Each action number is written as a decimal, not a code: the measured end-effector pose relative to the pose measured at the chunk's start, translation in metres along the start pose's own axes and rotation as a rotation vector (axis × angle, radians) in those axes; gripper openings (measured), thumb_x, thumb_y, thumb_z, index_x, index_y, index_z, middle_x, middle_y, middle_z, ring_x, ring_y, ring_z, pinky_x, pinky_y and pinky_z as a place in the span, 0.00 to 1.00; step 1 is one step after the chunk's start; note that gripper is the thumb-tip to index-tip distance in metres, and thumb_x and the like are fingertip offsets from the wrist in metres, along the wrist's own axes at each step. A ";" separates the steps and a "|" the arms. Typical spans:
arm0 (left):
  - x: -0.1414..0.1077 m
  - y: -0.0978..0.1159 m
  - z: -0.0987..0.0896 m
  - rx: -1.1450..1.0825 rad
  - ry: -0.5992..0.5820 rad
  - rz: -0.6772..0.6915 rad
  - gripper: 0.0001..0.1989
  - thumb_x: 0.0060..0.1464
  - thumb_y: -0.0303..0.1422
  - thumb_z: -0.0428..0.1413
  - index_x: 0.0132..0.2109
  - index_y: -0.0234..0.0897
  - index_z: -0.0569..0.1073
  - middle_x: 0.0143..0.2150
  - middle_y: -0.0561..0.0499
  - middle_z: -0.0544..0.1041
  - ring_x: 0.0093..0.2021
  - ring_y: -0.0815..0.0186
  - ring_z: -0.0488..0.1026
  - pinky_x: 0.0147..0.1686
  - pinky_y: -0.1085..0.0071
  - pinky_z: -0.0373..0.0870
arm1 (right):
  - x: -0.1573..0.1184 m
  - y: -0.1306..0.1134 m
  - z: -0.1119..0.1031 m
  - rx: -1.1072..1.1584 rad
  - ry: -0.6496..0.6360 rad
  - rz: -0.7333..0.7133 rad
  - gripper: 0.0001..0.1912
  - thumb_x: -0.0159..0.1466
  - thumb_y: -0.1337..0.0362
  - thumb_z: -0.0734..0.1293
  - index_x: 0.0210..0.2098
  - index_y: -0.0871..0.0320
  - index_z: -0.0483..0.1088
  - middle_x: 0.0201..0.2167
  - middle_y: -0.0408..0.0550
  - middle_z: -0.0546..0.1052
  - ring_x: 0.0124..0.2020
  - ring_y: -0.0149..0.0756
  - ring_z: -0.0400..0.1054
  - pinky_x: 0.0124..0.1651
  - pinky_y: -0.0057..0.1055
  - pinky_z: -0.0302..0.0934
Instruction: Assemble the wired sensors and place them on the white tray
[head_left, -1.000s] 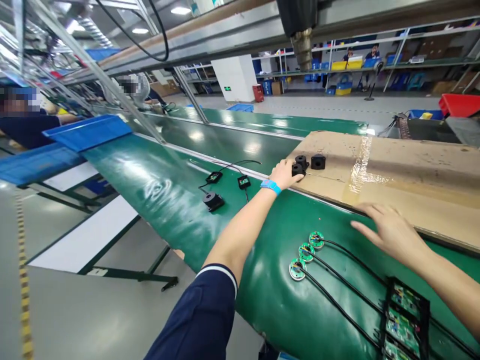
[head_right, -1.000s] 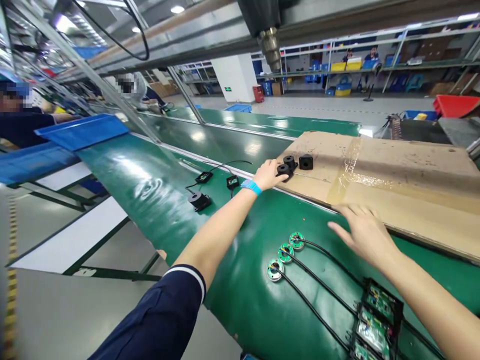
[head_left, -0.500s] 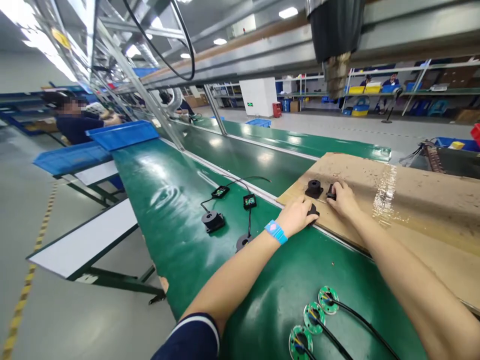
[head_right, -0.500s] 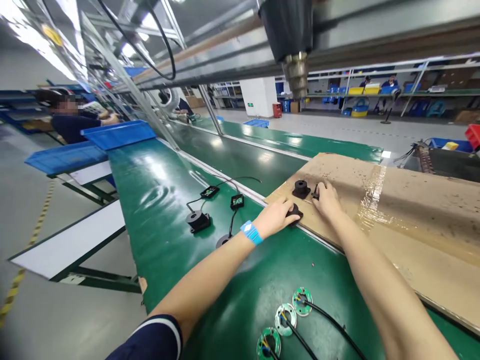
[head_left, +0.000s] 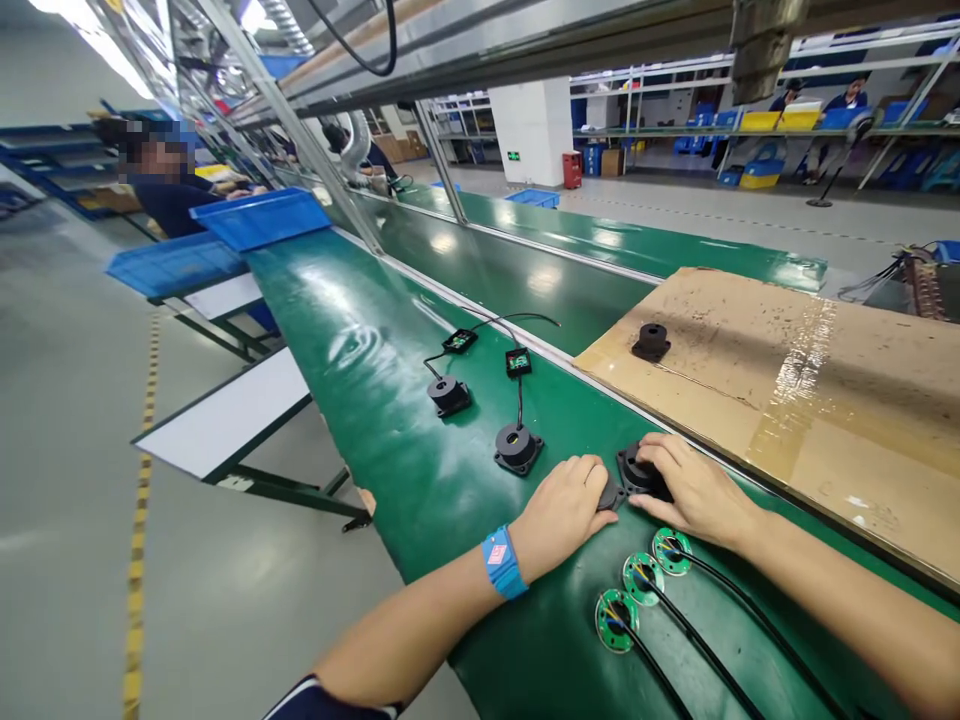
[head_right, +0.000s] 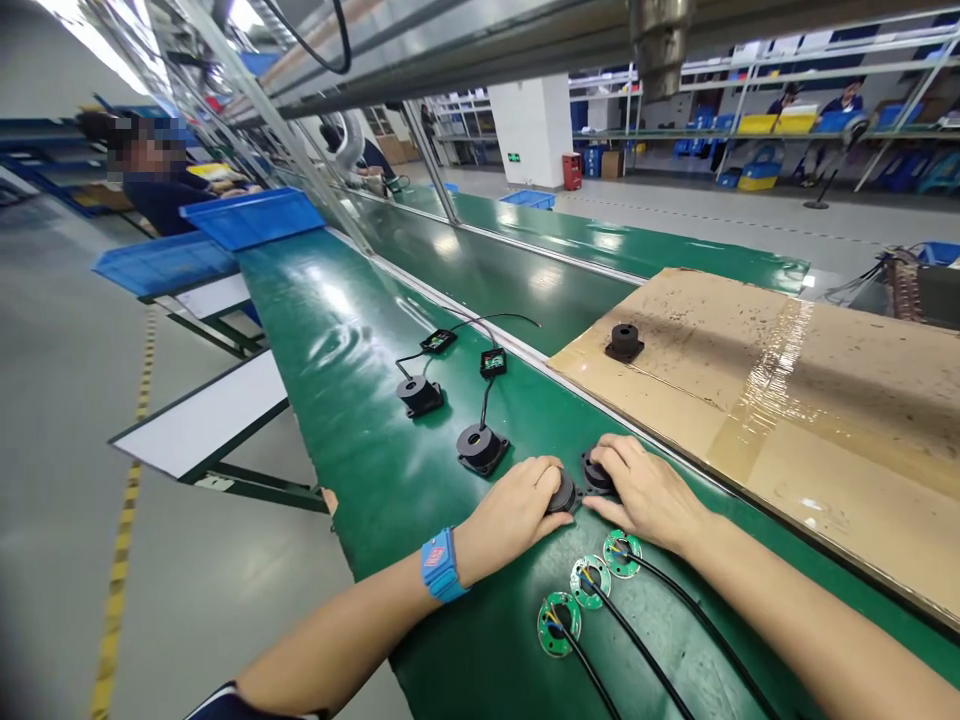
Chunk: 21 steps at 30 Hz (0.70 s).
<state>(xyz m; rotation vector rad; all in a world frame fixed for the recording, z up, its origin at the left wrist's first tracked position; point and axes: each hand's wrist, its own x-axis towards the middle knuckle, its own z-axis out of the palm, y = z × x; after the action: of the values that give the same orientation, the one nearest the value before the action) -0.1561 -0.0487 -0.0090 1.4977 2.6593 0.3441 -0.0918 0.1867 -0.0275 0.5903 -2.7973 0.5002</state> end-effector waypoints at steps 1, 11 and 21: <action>-0.001 0.001 0.000 0.000 0.005 -0.004 0.24 0.55 0.40 0.68 0.50 0.37 0.66 0.53 0.41 0.75 0.49 0.49 0.74 0.49 0.54 0.76 | 0.000 -0.003 0.001 -0.018 0.007 0.044 0.18 0.69 0.55 0.67 0.54 0.55 0.62 0.59 0.60 0.68 0.57 0.50 0.67 0.54 0.48 0.71; -0.004 -0.002 -0.011 -0.117 0.083 -0.003 0.30 0.50 0.50 0.69 0.46 0.40 0.62 0.46 0.45 0.75 0.42 0.54 0.74 0.42 0.58 0.75 | 0.014 -0.017 0.008 -0.084 -0.082 0.192 0.16 0.62 0.67 0.72 0.44 0.56 0.63 0.44 0.54 0.73 0.44 0.49 0.71 0.46 0.45 0.71; 0.215 -0.062 -0.052 -0.033 0.276 -0.071 0.13 0.69 0.40 0.53 0.52 0.36 0.72 0.51 0.42 0.71 0.50 0.57 0.73 0.54 0.62 0.70 | 0.002 -0.028 -0.030 -0.012 0.042 0.273 0.19 0.68 0.48 0.67 0.44 0.53 0.57 0.41 0.49 0.72 0.39 0.41 0.71 0.39 0.38 0.68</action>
<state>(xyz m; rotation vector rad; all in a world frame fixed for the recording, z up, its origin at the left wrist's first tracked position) -0.3294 0.0950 0.0375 1.4361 2.8888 0.6286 -0.0770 0.1730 0.0080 0.1917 -2.8514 0.5391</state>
